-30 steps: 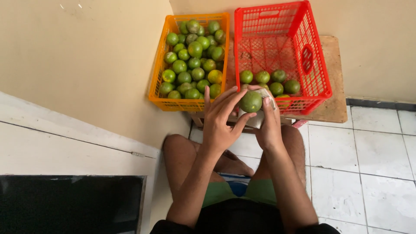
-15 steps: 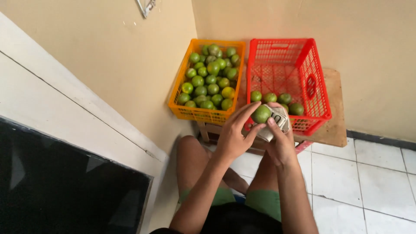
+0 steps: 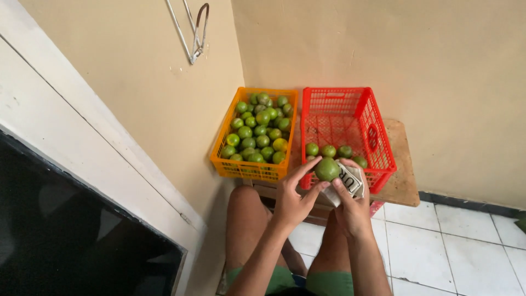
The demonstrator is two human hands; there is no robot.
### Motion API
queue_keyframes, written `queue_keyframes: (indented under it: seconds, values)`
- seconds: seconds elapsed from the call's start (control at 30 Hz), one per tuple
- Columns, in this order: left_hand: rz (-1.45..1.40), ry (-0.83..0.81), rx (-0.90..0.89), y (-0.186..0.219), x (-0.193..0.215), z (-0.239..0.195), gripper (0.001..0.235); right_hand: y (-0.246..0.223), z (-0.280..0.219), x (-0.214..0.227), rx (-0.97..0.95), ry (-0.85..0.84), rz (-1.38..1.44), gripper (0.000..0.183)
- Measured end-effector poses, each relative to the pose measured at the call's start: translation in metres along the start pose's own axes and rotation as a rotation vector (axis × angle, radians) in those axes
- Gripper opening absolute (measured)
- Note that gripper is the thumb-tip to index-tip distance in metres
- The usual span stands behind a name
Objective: The person sits on a low stool and wipes green limes one by one using a white cloth. They pick limes from a yellow crate, wipe them, and place them into a red crate.
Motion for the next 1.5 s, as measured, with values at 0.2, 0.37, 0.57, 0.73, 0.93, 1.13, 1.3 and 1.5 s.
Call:
queue_keyframes:
  seconds: [0.2,0.37,0.57,0.73,0.93,1.13,1.3,1.5]
  values:
    - [-0.001,0.014,0.026,-0.005,-0.002,-0.002,0.051,-0.009,-0.001,-0.003,0.153,-0.036,-0.142,0.051]
    - [-0.022,0.038,0.070,-0.013,0.000,-0.002,0.053,-0.012,0.002,-0.007,0.169,-0.043,-0.156,0.050]
    - [-0.048,0.056,0.115,-0.023,-0.001,-0.003,0.049,-0.026,-0.004,-0.020,0.294,-0.129,-0.332,0.051]
    - [0.077,0.050,0.037,-0.013,-0.002,-0.002,0.049,-0.049,-0.021,-0.044,0.653,-0.266,-0.580,0.053]
    - [0.262,-0.017,-0.118,0.008,-0.009,-0.007,0.064,-0.045,-0.032,-0.053,0.652,-0.299,-0.659,0.059]
    - [0.303,0.026,-0.162,0.007,0.000,0.005,0.072,-0.018,-0.022,-0.054,0.432,-0.309,-0.486,0.065]
    - [0.309,0.082,-0.085,-0.015,0.015,0.002,0.064,0.010,-0.015,-0.049,0.262,-0.303,-0.513,0.064]
    - [0.208,0.172,-0.067,-0.035,0.010,-0.004,0.064,0.002,-0.011,-0.038,0.298,-0.187,-0.420,0.047]
Point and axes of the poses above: each hand's wrist, its own z-axis towards the middle knuckle, its own x-axis out of the back of the hand, y = z × x, the point moved 7 cm from there along z, towards the middle knuckle, and after that the axes turned 11 degrees about y, right-handed, at the moved point
